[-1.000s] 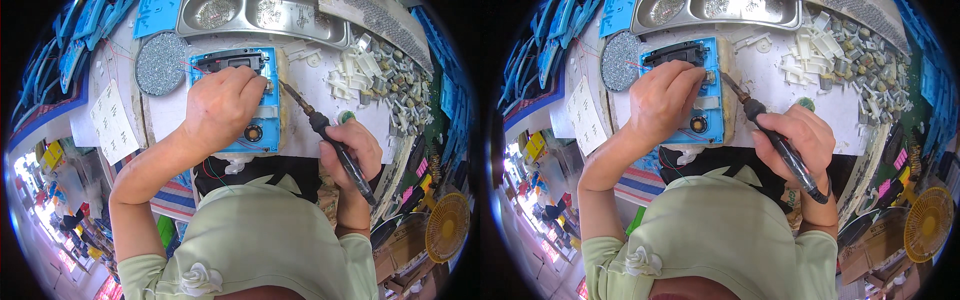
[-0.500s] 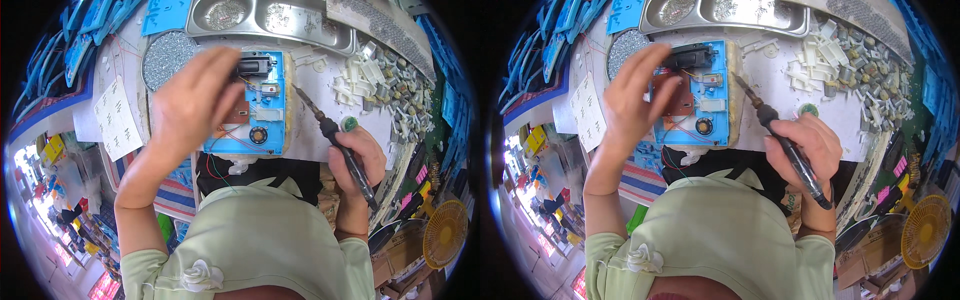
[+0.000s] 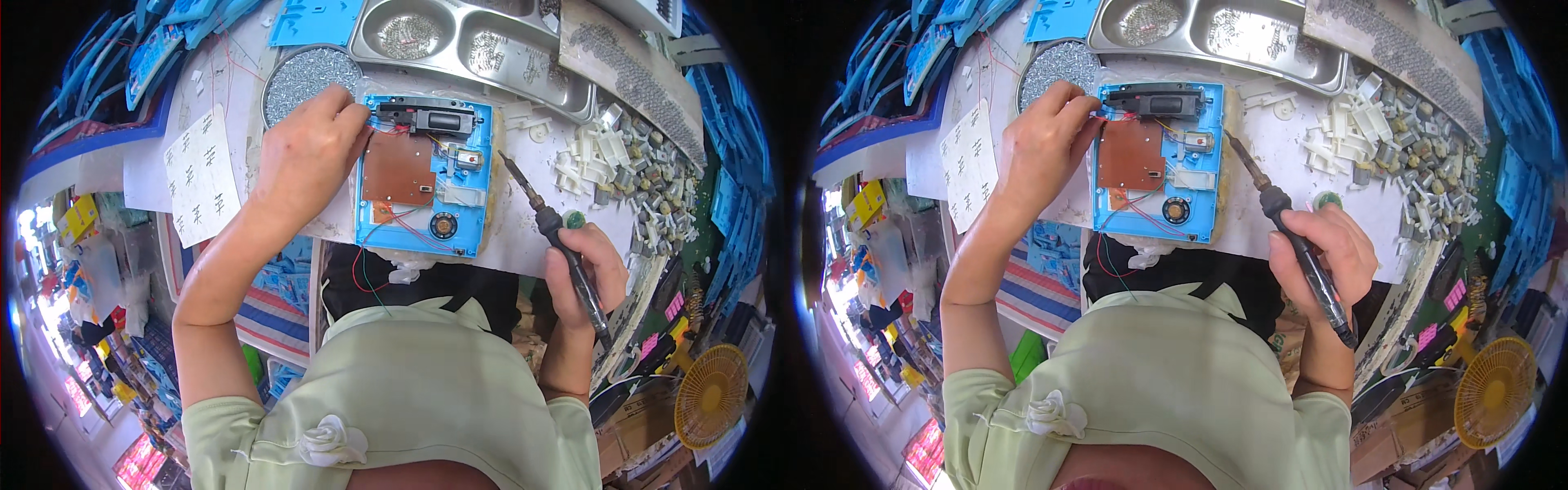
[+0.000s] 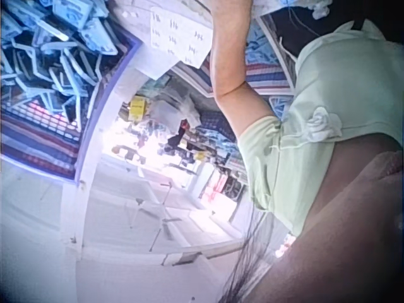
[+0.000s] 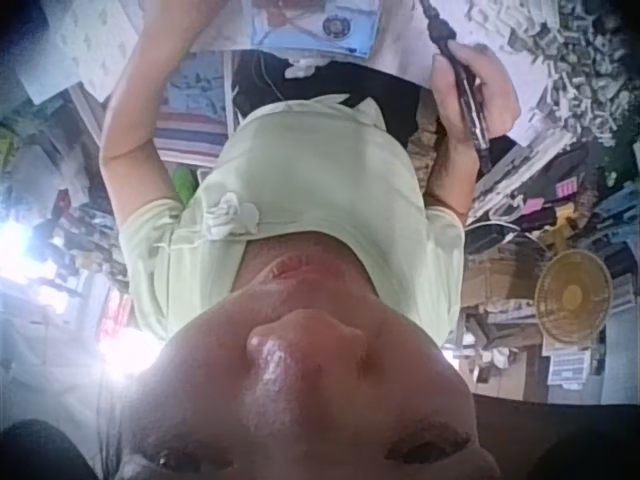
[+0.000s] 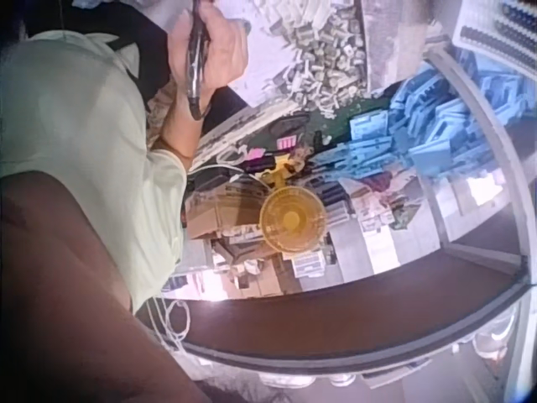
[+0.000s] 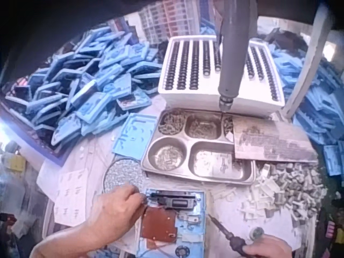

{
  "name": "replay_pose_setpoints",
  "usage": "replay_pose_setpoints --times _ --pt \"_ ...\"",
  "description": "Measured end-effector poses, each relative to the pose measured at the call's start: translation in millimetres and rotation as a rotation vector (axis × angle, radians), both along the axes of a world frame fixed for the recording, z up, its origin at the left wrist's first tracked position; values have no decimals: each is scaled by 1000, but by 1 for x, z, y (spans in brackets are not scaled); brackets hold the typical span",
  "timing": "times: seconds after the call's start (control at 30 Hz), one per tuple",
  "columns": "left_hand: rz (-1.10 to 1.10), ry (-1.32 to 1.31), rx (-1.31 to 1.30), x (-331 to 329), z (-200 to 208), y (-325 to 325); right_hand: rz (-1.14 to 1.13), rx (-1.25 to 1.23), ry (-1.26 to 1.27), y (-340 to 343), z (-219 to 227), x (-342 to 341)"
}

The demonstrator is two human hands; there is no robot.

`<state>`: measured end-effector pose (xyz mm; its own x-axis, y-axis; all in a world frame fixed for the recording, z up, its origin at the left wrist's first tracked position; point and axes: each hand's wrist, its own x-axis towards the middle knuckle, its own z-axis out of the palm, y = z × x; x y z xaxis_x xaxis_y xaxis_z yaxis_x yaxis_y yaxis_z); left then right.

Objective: Soldering internal components and using an electric screwdriver to assemble a blue plastic device enclosure.

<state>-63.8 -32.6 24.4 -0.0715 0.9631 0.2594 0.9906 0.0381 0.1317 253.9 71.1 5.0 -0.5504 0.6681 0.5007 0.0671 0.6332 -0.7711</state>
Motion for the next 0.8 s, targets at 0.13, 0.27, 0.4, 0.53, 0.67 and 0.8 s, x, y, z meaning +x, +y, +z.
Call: replay_pose_setpoints --times 0.13,0.27,0.4,0.53,0.67,0.8 --pt "17 -87 -35 -9 2 2 -15 -6 -10 -2 3 0" --pt "-3 -99 -135 -17 4 0 -18 -16 1 -5 1 0" --pt "-42 -214 -67 -17 0 -4 -23 -30 -10 -6 0 2" --pt "-88 -426 20 -9 -5 -10 -9 -28 -36 -6 3 -1" --pt "-137 -568 109 0 -16 -14 -4 -7 -24 -7 4 -7" --pt "-91 -777 154 10 -18 -15 10 4 -49 -7 7 -10"
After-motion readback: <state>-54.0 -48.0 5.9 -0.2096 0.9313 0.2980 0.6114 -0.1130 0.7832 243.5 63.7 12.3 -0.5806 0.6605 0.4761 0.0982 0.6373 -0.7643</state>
